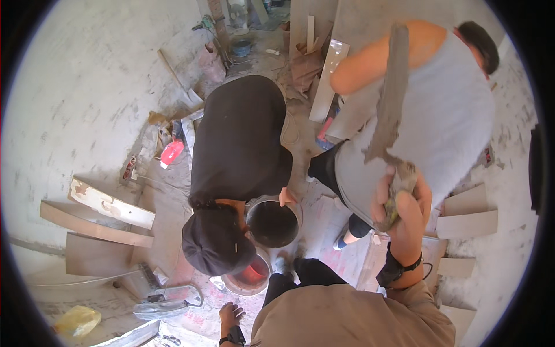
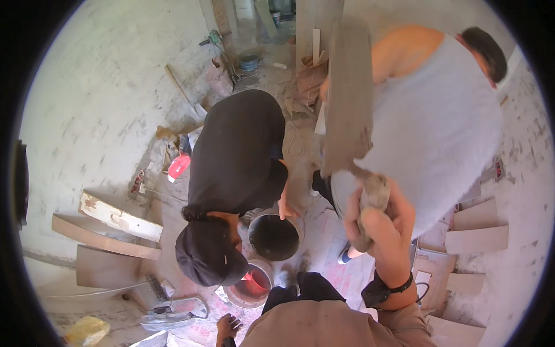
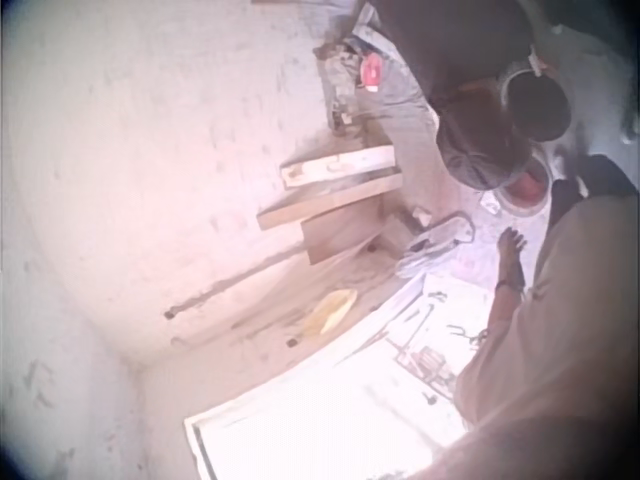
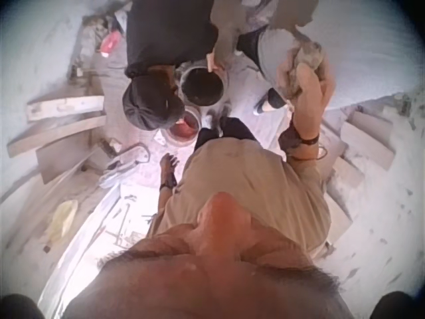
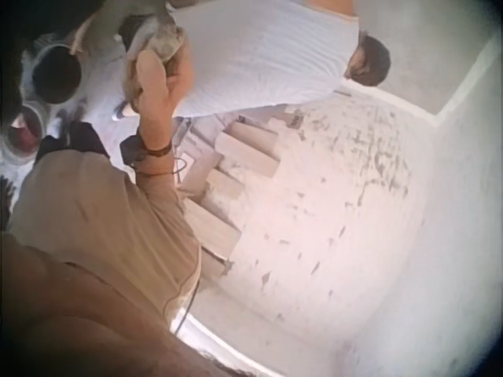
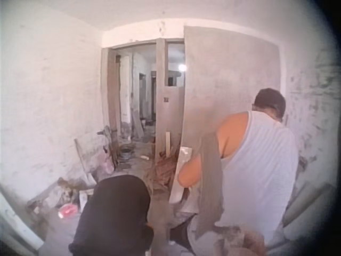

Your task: The recorder applies mortar to a tile and installs it on a wall above a doorway in a renovation setting.

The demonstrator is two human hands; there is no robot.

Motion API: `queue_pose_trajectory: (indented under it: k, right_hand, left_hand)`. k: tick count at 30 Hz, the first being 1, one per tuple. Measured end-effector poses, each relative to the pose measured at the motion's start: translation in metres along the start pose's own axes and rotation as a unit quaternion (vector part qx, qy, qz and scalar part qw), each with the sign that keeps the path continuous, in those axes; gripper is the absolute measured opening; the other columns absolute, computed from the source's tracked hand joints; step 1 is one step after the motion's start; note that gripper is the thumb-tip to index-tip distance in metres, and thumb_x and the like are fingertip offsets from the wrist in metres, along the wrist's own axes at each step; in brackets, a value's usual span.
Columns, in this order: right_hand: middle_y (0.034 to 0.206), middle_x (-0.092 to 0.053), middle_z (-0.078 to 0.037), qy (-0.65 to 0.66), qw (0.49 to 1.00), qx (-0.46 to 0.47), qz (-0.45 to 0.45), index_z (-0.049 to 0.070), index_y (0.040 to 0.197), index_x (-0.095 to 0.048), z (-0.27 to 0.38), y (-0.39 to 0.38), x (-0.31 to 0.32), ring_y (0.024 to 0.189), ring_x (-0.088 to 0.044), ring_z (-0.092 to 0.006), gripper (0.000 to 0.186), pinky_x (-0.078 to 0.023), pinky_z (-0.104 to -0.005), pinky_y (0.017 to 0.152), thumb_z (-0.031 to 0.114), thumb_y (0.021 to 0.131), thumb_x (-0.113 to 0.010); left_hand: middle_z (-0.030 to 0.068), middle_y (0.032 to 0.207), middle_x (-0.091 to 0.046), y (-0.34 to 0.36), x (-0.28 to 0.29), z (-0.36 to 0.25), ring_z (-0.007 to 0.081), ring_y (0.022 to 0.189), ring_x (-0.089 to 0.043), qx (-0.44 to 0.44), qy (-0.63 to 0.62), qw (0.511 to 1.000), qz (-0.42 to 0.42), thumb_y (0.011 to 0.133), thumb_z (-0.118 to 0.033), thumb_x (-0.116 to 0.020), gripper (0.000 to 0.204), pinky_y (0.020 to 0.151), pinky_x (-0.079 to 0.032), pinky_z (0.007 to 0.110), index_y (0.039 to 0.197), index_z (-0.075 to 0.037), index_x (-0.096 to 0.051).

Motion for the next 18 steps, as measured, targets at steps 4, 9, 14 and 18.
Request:
queue_pose_trajectory:
  k: [4, 9, 14, 18]
  right_hand:
    - [0.087, -0.058, -0.009, 0.075, 0.995, 0.065, -0.002, -0.003, 0.123, -0.053, 0.011, 0.010, -0.017, 0.060, -0.053, -0.0131, 0.037, -0.042, -0.0242, 0.053, 0.022, 0.096, -0.060]
    - [0.087, -0.059, -0.009, 0.086, 0.991, 0.095, -0.040, -0.003, 0.123, -0.054, 0.020, 0.008, -0.013, 0.060, -0.053, -0.0134, 0.035, -0.043, -0.0251, 0.053, 0.020, 0.097, -0.058]
    - [0.087, -0.060, -0.009, 0.118, 0.984, 0.119, -0.056, -0.004, 0.121, -0.055, 0.016, 0.007, -0.014, 0.060, -0.052, -0.0132, 0.031, -0.043, -0.0248, 0.052, 0.015, 0.097, -0.058]
    - [0.081, -0.059, -0.005, 0.018, 0.974, 0.178, -0.142, -0.004, 0.119, -0.058, 0.024, 0.014, -0.002, 0.059, -0.051, -0.0103, 0.029, -0.040, -0.0242, 0.050, 0.012, 0.095, -0.063]
  left_hand:
    - [0.0109, 0.098, -0.056, 0.002, 0.019, 0.004, 0.0282, 0.077, -0.060, 0.013, -0.018, 0.999, -0.035, 0.094, -0.015, -0.050, 0.038, 0.065, -0.056, 0.051, 0.131, -0.007, -0.050]
    - [0.0097, 0.094, -0.057, 0.019, 0.044, 0.022, 0.0290, 0.078, -0.061, 0.003, -0.031, 0.999, -0.036, 0.095, -0.018, -0.051, 0.029, 0.063, -0.054, 0.052, 0.121, -0.007, -0.053]
    - [0.0132, 0.100, -0.055, 0.023, 0.042, 0.013, 0.0325, 0.080, -0.062, -0.013, -0.010, 1.000, -0.006, 0.092, -0.016, -0.050, 0.038, 0.066, -0.056, 0.054, 0.128, -0.002, -0.049]
    - [0.0131, 0.104, -0.055, 0.086, 0.071, 0.031, 0.0335, 0.088, -0.061, -0.005, -0.031, 0.999, 0.015, 0.093, -0.017, -0.052, 0.040, 0.071, -0.056, 0.057, 0.131, -0.004, -0.048]
Point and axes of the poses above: each hand's wrist, its own y-axis towards the middle knuckle, its own x-axis out of the back of the hand, z = x × y, the point moved 2 cm from there along y, towards the middle knuckle
